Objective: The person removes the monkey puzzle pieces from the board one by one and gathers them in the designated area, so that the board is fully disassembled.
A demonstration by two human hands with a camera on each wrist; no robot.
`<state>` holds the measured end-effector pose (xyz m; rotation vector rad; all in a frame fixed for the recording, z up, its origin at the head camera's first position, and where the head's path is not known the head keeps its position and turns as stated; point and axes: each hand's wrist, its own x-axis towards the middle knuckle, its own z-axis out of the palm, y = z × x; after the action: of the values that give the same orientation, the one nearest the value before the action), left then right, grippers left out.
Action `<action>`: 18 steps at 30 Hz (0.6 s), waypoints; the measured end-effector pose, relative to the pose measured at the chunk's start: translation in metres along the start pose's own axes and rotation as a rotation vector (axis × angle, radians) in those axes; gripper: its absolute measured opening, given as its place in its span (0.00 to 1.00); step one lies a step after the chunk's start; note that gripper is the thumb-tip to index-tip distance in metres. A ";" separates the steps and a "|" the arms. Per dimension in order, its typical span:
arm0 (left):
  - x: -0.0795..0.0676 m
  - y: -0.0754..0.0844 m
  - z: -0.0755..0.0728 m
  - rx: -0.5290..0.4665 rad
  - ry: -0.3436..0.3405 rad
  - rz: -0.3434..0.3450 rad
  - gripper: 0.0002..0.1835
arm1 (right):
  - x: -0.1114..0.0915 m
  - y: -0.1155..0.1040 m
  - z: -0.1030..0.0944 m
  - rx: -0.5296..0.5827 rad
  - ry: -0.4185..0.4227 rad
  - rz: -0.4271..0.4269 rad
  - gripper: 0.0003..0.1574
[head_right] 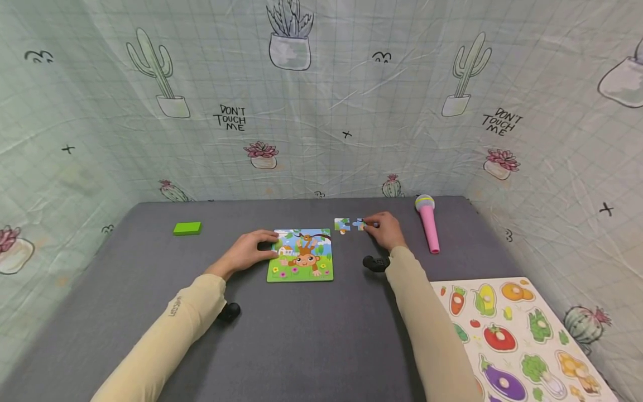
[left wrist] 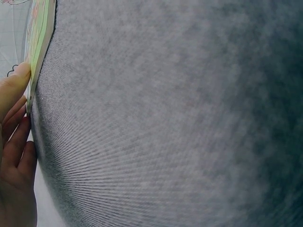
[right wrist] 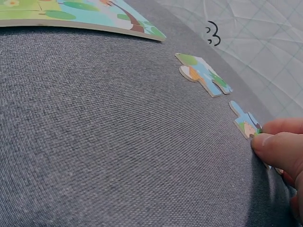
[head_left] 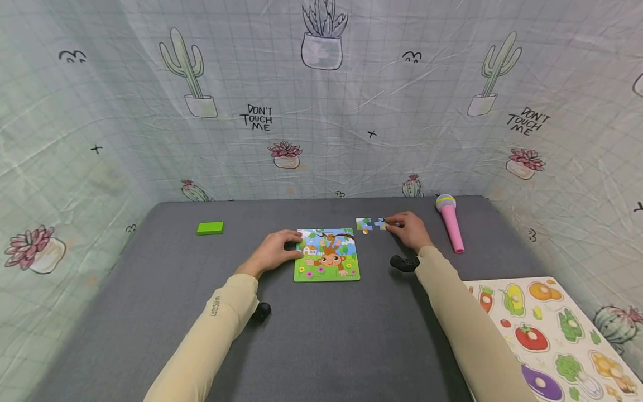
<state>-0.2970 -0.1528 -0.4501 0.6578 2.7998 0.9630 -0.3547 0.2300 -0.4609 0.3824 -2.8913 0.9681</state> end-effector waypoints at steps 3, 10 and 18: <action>0.000 0.001 0.001 -0.005 0.002 0.002 0.25 | -0.001 0.000 0.000 0.001 0.005 0.006 0.19; 0.000 0.000 0.002 0.001 0.009 0.003 0.25 | 0.000 -0.003 -0.001 0.013 0.013 0.017 0.20; 0.001 -0.002 0.004 -0.002 0.004 -0.010 0.26 | 0.001 -0.038 0.004 0.127 -0.035 0.059 0.22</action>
<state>-0.2980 -0.1519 -0.4544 0.6417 2.8031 0.9659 -0.3459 0.1982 -0.4422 0.3275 -2.8963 1.1696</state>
